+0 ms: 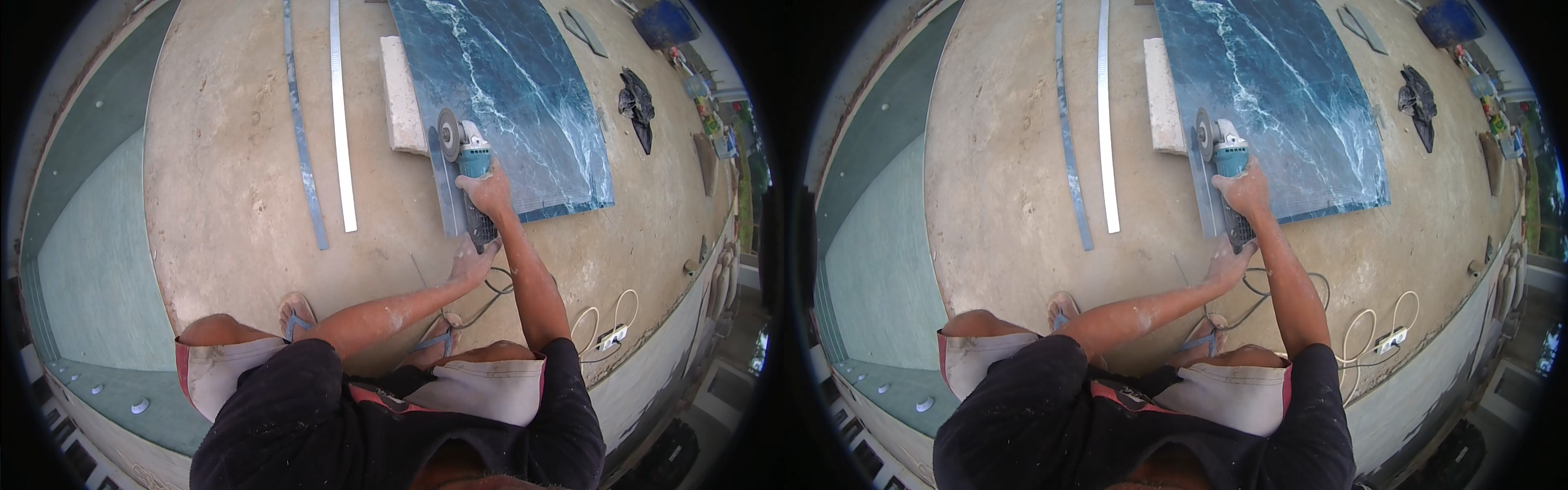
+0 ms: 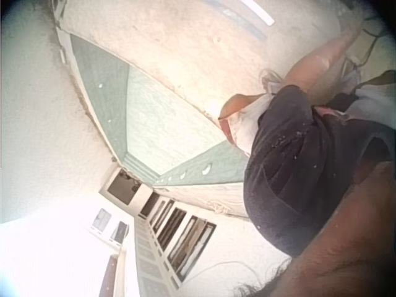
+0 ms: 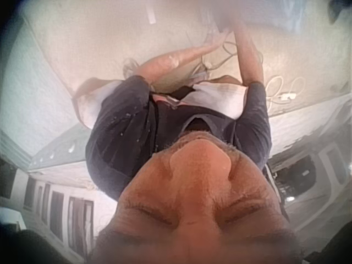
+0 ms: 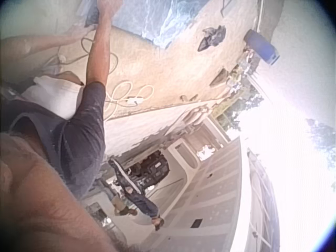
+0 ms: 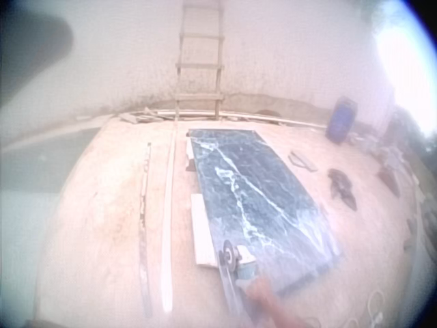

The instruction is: The person uses an angle grinder to cut a large marble tile while holding it steady with one hand.

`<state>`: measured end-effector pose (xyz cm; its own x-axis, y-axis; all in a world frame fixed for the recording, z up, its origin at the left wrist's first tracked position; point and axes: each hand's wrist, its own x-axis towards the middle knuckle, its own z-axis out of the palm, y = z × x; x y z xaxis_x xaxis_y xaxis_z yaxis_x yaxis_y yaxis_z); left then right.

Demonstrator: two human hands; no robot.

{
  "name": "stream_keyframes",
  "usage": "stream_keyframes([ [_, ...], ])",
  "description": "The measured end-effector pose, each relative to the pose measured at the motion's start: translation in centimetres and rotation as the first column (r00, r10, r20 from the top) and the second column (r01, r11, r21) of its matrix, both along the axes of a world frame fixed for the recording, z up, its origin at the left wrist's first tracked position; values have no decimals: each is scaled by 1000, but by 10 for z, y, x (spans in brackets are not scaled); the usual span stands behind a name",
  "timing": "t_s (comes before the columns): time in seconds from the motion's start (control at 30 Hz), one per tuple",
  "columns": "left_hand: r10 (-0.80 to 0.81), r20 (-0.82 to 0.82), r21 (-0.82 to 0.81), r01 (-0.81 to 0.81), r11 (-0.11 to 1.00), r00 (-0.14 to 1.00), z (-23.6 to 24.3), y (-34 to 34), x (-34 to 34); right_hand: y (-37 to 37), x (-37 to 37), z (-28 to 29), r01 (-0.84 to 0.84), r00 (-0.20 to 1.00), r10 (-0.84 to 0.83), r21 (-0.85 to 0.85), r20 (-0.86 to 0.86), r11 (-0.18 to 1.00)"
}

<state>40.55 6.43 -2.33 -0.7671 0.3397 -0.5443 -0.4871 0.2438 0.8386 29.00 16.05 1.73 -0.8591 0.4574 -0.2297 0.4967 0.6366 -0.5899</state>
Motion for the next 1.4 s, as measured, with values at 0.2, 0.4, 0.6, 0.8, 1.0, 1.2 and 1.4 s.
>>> stream_keyframes([
  [0.2,28,-35,14,-27,1000,999,-4,2,0,0,-4,-1,-5,1000,5,13,3,1000],
  [0.4,-12,-33,9,12,1000,999,-4,-1,0,0,-7,0,8,1000,-9,-19,-15,1000],
  [0.6,-32,-7,-35,32,999,999,3,-10,0,0,-11,-2,0,1000,0,-12,-12,1000],
  [0.8,-118,-52,-85,114,990,992,-3,-15,-1,6,-15,-10,-11,1000,11,-36,-10,999],
  [1.0,-27,-124,97,39,994,992,-34,-26,15,4,-18,-9,-7,1000,7,-51,-12,999],
  [1.2,9,-403,-34,-25,999,915,-83,-51,18,5,-23,-8,-7,1000,7,-58,-11,998],
  [1.4,-197,-703,-409,-161,898,684,-109,-84,-42,3,-25,-6,-6,999,4,-58,-36,998],
])
